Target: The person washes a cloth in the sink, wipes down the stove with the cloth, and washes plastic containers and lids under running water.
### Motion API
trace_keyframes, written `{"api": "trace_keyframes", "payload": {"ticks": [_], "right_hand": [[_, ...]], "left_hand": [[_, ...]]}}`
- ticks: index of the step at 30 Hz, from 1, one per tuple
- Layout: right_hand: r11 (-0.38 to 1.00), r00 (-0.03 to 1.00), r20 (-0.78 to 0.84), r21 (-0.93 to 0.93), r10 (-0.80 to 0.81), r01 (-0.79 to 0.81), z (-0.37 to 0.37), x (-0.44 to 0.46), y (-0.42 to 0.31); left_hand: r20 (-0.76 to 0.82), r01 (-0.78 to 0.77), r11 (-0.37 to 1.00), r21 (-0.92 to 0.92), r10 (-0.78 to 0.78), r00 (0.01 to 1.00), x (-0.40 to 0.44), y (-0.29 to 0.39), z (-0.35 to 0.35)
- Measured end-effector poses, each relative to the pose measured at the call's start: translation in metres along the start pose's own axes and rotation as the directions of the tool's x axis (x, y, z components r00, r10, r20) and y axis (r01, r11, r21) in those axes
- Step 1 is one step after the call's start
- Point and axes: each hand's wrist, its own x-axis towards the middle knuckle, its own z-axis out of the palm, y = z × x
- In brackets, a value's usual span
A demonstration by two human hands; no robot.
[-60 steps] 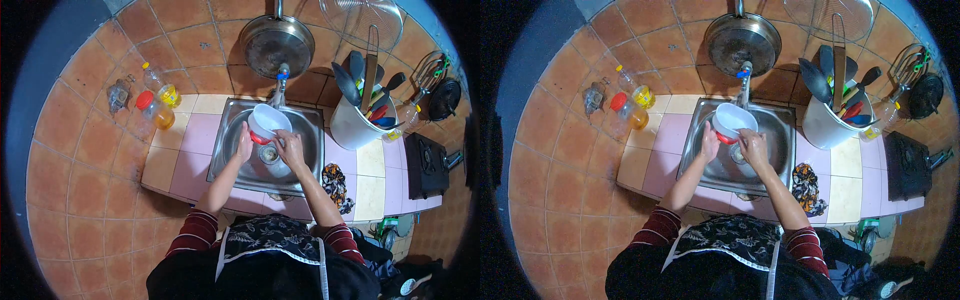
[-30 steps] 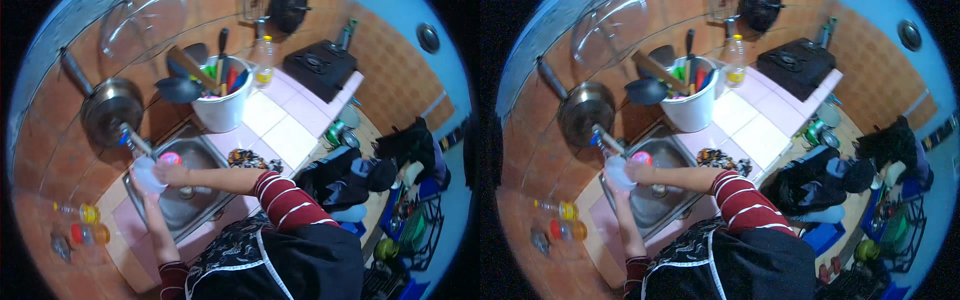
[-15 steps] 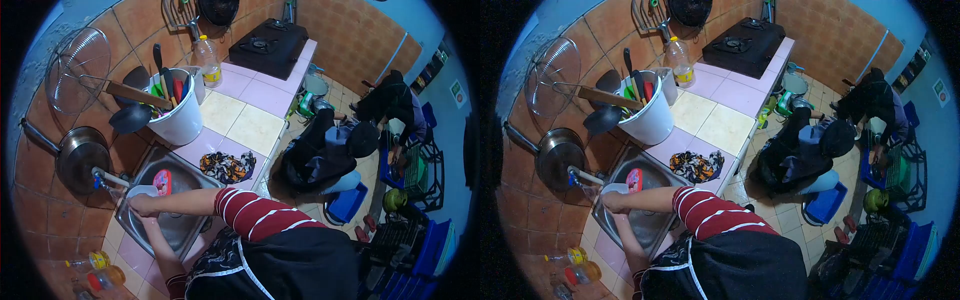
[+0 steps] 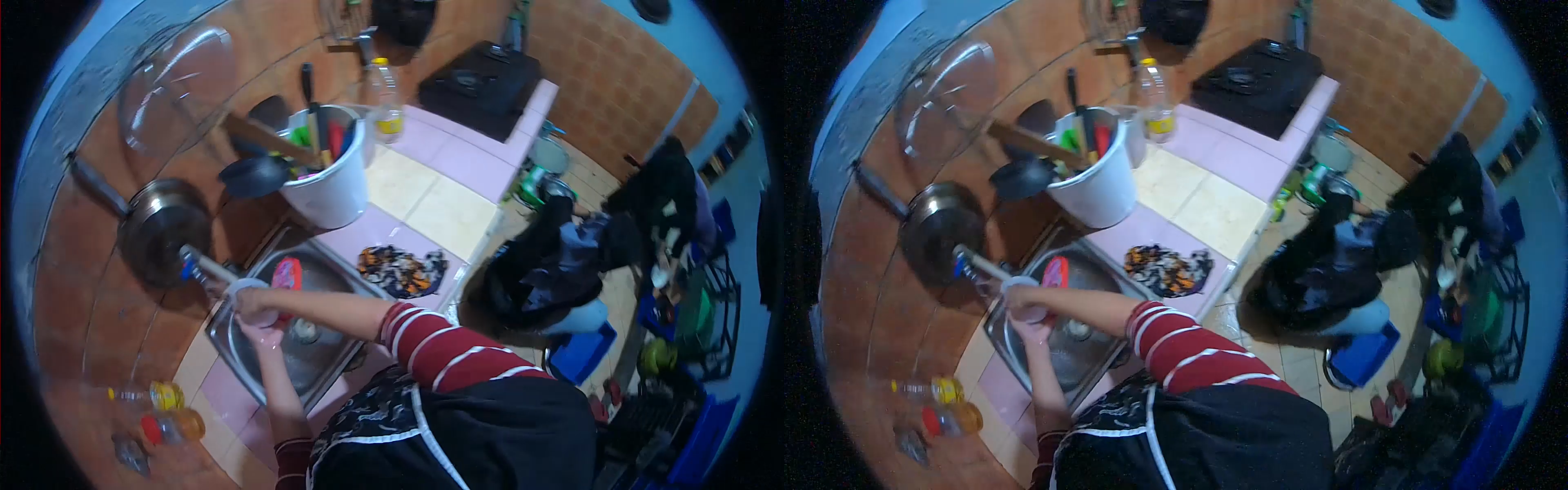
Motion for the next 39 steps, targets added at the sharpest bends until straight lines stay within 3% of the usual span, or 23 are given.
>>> {"api": "trace_keyframes", "payload": {"ticks": [1, 2, 3, 4, 5, 6, 8, 10, 14, 16, 17, 20, 21, 22, 26, 30, 32, 33, 36, 39], "right_hand": [[0.997, 0.994, 0.091, -0.04, -0.056, 0.06, 0.009, 0.012, 0.005], [0.987, 0.972, 0.197, -0.069, -0.128, 0.144, 0.018, 0.026, -0.003], [0.993, 0.997, 0.065, -0.109, -0.047, 0.054, -0.008, 0.007, -0.022], [0.994, 0.999, -0.017, -0.1, -0.032, 0.03, -0.021, 0.003, -0.033], [0.992, 0.996, -0.088, -0.125, -0.031, 0.02, -0.023, 0.011, -0.026], [0.979, 0.973, -0.161, -0.149, -0.165, 0.141, -0.034, 0.007, -0.028], [0.99, 0.992, 0.031, 0.079, -0.119, 0.116, -0.057, 0.007, -0.033], [0.967, 0.963, -0.089, -0.032, -0.255, 0.254, -0.079, 0.001, -0.052], [0.904, 0.89, -0.256, 0.106, -0.378, 0.414, -0.1, 0.002, -0.111], [0.917, 0.892, -0.218, -0.057, -0.397, 0.394, -0.107, 0.005, -0.136], [0.857, 0.836, -0.203, -0.206, -0.51, 0.472, -0.111, 0.006, -0.146], [0.727, 0.787, -0.054, -0.425, -0.614, 0.538, -0.112, 0.02, -0.152], [0.647, 0.73, -0.053, -0.508, -0.682, 0.568, -0.112, 0.025, -0.149], [0.677, 0.805, 0.022, -0.527, -0.593, 0.513, -0.116, 0.023, -0.156], [0.664, 0.81, 0.076, -0.531, -0.581, 0.526, -0.117, 0.031, -0.158], [0.784, 0.878, 0.108, -0.41, -0.466, 0.466, -0.115, 0.032, -0.162], [0.813, 0.872, 0.086, -0.326, -0.482, 0.482, -0.114, 0.032, -0.159], [0.846, 0.9, 0.094, -0.313, -0.425, 0.432, -0.114, 0.03, -0.162], [0.791, 0.843, 0.04, -0.327, -0.536, 0.518, -0.109, 0.033, -0.153], [0.79, 0.846, 0.056, -0.331, -0.53, 0.516, -0.109, 0.033, -0.15]], "left_hand": [[0.449, -0.072, 0.997, 0.023, 0.054, 0.892, 0.078, 0.014, -0.069], [0.361, -0.082, 0.997, -0.012, 0.08, 0.929, 0.028, 0.008, -0.025], [0.403, -0.184, 0.98, 0.076, 0.138, 0.905, 0.026, 0.009, -0.01], [0.435, -0.123, 0.99, -0.061, 0.138, 0.89, 0.005, 0.006, 0.0], [0.415, -0.03, 0.998, -0.062, 0.053, 0.908, -0.014, 0.012, 0.013], [0.415, 0.008, 0.995, -0.104, 0.036, 0.909, -0.013, 0.015, 0.014], [0.459, 0.11, 0.977, -0.181, -0.015, 0.888, 0.001, 0.024, -0.002], [0.419, 0.15, 0.976, -0.159, -0.071, 0.905, -0.017, 0.032, 0.006], [0.408, 0.094, 0.981, -0.171, -0.016, 0.913, -0.016, 0.04, -0.008], [0.294, 0.122, 0.983, -0.14, -0.076, 0.953, -0.024, 0.043, 0.0], [0.323, 0.096, 0.988, -0.119, -0.053, 0.945, -0.02, 0.042, -0.005], [0.29, 0.068, 0.994, -0.09, -0.039, 0.956, -0.004, 0.044, -0.018], [0.284, 0.075, 0.994, -0.083, -0.048, 0.958, -0.009, 0.046, -0.015], [0.274, 0.076, 0.993, -0.094, -0.048, 0.96, -0.016, 0.047, -0.011], [0.222, 0.137, 0.988, -0.075, -0.117, 0.968, -0.009, 0.051, -0.014], [0.249, 0.179, 0.981, 0.078, -0.193, 0.949, -0.006, 0.051, -0.011], [0.148, 0.11, 0.967, 0.23, -0.146, 0.978, -0.012, 0.051, -0.001], [0.183, 0.165, 0.952, 0.259, -0.216, 0.959, -0.01, 0.053, 0.002], [0.118, 0.132, 0.903, 0.41, -0.196, 0.973, -0.008, 0.053, 0.007], [0.081, 0.147, 0.884, 0.444, -0.203, 0.976, -0.002, 0.057, 0.009]]}}
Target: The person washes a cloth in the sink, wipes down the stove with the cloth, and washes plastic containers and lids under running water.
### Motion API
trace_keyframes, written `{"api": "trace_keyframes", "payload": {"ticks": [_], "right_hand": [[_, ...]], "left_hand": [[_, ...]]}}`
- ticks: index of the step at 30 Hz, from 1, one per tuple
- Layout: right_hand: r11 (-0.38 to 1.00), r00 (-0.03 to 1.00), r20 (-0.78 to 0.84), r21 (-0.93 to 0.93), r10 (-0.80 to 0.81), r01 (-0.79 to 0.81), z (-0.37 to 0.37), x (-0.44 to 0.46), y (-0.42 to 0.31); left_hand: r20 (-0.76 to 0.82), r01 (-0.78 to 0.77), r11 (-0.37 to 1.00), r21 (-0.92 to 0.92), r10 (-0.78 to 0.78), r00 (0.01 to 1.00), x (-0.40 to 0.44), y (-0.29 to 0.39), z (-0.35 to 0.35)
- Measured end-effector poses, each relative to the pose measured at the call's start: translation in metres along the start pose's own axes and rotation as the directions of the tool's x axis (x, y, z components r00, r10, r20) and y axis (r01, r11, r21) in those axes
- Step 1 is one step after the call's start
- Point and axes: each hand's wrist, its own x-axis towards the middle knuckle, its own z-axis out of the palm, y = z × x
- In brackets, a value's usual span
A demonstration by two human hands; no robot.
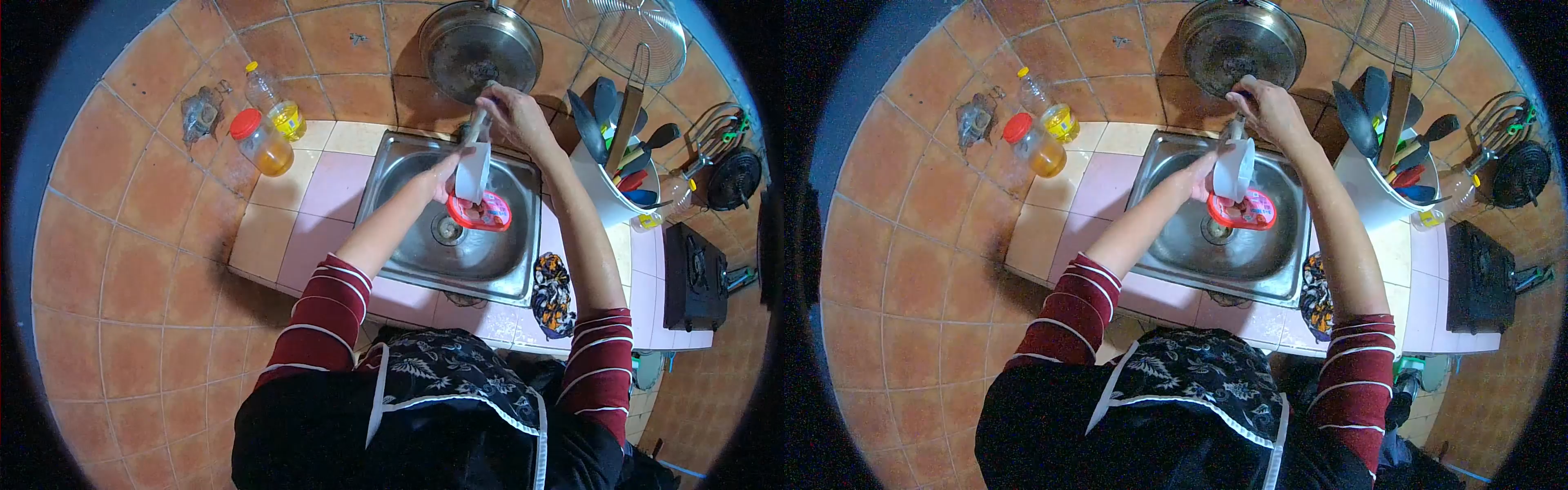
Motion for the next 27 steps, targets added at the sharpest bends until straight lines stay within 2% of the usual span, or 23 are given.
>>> {"api": "trace_keyframes", "payload": {"ticks": [5, 7, 11, 13, 16, 20, 22, 23, 24, 25, 26, 27], "right_hand": [[0.998, 0.999, 0.002, -0.05, -0.035, 0.035, -0.006, -0.001, 0.003], [0.987, 0.998, -0.036, -0.157, -0.05, 0.044, -0.005, 0.001, 0.002], [0.981, 0.988, -0.071, -0.151, -0.136, 0.125, -0.002, 0.009, 0.005], [0.985, 0.999, -0.032, -0.174, -0.007, 0.002, -0.001, 0.013, 0.006], [0.983, 0.999, -0.047, -0.181, 0.004, -0.012, 0.002, 0.014, 0.007], [0.988, 0.994, -0.103, -0.142, 0.039, -0.054, 0.007, 0.005, 0.005], [0.979, 0.939, -0.297, 0.15, 0.176, -0.136, 0.022, -0.015, 0.006], [0.925, 0.866, -0.428, 0.369, 0.257, -0.092, 0.039, -0.031, 0.007], [0.842, 0.803, -0.364, 0.458, 0.471, -0.286, 0.053, -0.054, 0.008], [0.78, 0.751, -0.39, 0.571, 0.533, -0.256, 0.079, -0.077, 0.014], [0.636, 0.786, -0.222, 0.726, 0.577, -0.262, 0.119, -0.107, 0.037], [0.519, 0.739, 0.114, 0.641, 0.664, -0.566, 0.112, -0.132, 0.018]], "left_hand": [[0.041, -0.022, 1.0, -0.003, 0.022, 0.999, 0.01, 0.001, -0.006], [0.019, -0.004, 0.999, -0.034, 0.005, 1.0, 0.011, 0.0, -0.005], [0.019, -0.004, 0.998, -0.057, 0.005, 1.0, 0.013, -0.003, -0.005], [-0.081, 0.005, 0.996, -0.093, -0.013, 0.997, 0.007, -0.004, -0.001], [-0.028, -0.017, 0.994, -0.109, 0.014, 1.0, 0.003, -0.005, 0.001], [-0.046, -0.016, 0.996, -0.092, 0.012, 0.999, 0.001, -0.01, 0.0], [-0.053, 0.012, 0.998, -0.067, -0.016, 0.998, 0.006, -0.014, -0.006], [-0.044, 0.016, 0.998, -0.053, -0.019, 0.999, 0.008, -0.017, -0.008], [-0.083, -0.028, 0.999, -0.038, 0.025, 0.996, 0.009, -0.022, -0.009], [-0.12, -0.066, 0.997, -0.026, 0.062, 0.991, 0.01, -0.03, -0.008], [-0.18, -0.097, 0.994, 0.039, 0.103, 0.978, -0.003, -0.03, 0.008], [-0.188, -0.118, 0.991, 0.067, 0.129, 0.974, -0.006, -0.031, 0.014]]}}
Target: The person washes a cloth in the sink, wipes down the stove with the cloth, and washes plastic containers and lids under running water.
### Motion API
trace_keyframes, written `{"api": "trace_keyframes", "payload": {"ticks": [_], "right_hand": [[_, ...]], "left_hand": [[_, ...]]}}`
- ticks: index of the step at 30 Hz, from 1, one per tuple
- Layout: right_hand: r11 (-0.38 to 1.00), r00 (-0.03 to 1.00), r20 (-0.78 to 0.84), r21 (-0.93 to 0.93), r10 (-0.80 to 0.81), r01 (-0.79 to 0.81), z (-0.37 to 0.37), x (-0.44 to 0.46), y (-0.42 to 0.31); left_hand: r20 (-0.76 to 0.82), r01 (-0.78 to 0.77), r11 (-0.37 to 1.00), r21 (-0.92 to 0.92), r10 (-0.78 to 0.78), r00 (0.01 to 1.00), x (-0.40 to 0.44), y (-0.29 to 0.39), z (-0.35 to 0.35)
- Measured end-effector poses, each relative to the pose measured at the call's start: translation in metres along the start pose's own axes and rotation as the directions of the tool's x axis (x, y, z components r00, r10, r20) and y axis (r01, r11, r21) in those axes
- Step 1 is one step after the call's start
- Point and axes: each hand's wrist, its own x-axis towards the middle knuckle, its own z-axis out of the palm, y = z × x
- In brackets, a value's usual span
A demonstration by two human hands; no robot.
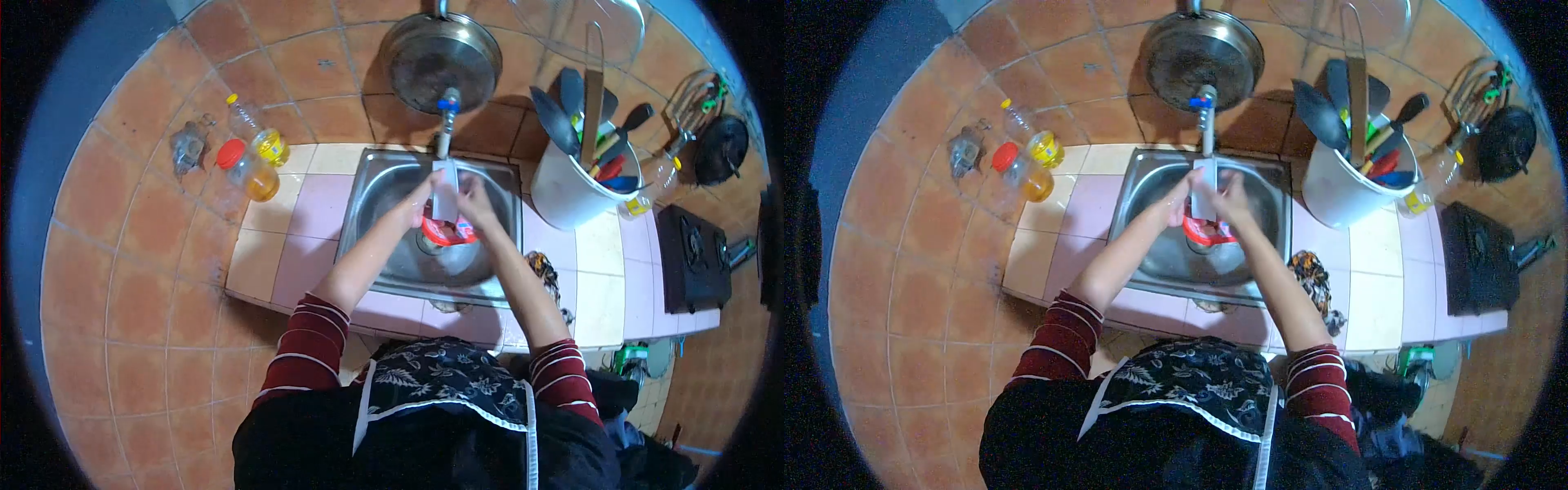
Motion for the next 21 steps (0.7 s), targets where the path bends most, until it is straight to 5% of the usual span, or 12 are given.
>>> {"api": "trace_keyframes", "payload": {"ticks": [1, 4, 8, 10, 12, 14, 16, 17, 18, 19, 20, 21], "right_hand": [[0.958, 0.952, 0.16, 0.08, 0.261, -0.276, -0.002, -0.029, -0.027], [0.9, 0.884, 0.251, 0.088, 0.395, -0.427, -0.016, -0.047, -0.045], [0.75, 0.906, 0.252, 0.509, 0.34, -0.423, -0.033, -0.036, -0.001], [0.612, 0.875, 0.381, 0.628, 0.298, -0.481, -0.048, -0.037, 0.002], [0.617, 0.887, 0.345, 0.637, 0.308, -0.462, -0.056, -0.035, 0.006], [0.697, 0.924, 0.197, 0.609, 0.329, -0.378, -0.065, -0.038, -0.012], [0.986, 0.998, -0.006, 0.159, 0.06, -0.059, -0.088, -0.063, -0.056], [0.963, 0.984, -0.181, 0.263, -0.004, 0.052, -0.08, -0.071, -0.057], [0.913, 0.946, -0.299, 0.337, -0.128, 0.23, -0.08, -0.084, -0.065], [0.813, 0.87, -0.426, 0.396, -0.249, 0.427, -0.07, -0.086, -0.052], [0.94, 0.913, -0.352, 0.19, -0.206, 0.285, -0.071, -0.089, -0.028], [0.992, 0.885, -0.464, 0.086, -0.04, 0.09, -0.053, -0.091, 0.015]], "left_hand": [[0.036, 0.039, 0.999, 0.033, -0.04, 0.999, -0.006, -0.001, 0.004], [0.045, 0.118, 0.984, 0.137, -0.125, 0.991, -0.012, 0.002, 0.006], [0.041, 0.017, 0.944, 0.331, -0.033, 0.999, -0.011, -0.009, 0.002], [-0.015, 0.153, 0.942, 0.299, -0.156, 0.988, -0.02, -0.002, 0.008], [0.047, -0.094, 0.819, 0.565, 0.082, 0.995, -0.029, -0.002, 0.008], [-0.022, -0.229, 0.713, 0.662, 0.325, 0.946, -0.036, 0.0, 0.002], [0.252, -0.532, 0.425, 0.732, 0.557, 0.791, -0.043, 0.012, -0.02], [0.356, -0.634, 0.235, 0.737, 0.662, 0.659, -0.04, 0.009, -0.024], [0.225, -0.6, 0.511, 0.615, 0.616, 0.755, -0.074, 0.016, 0.011], [0.208, -0.626, 0.396, 0.672, 0.711, 0.672, -0.069, 0.011, 0.007], [0.293, -0.657, 0.402, 0.638, 0.662, 0.69, -0.064, 0.004, -0.003], [0.325, -0.48, 0.18, 0.859, 0.531, 0.782, -0.059, -0.007, -0.02]]}}
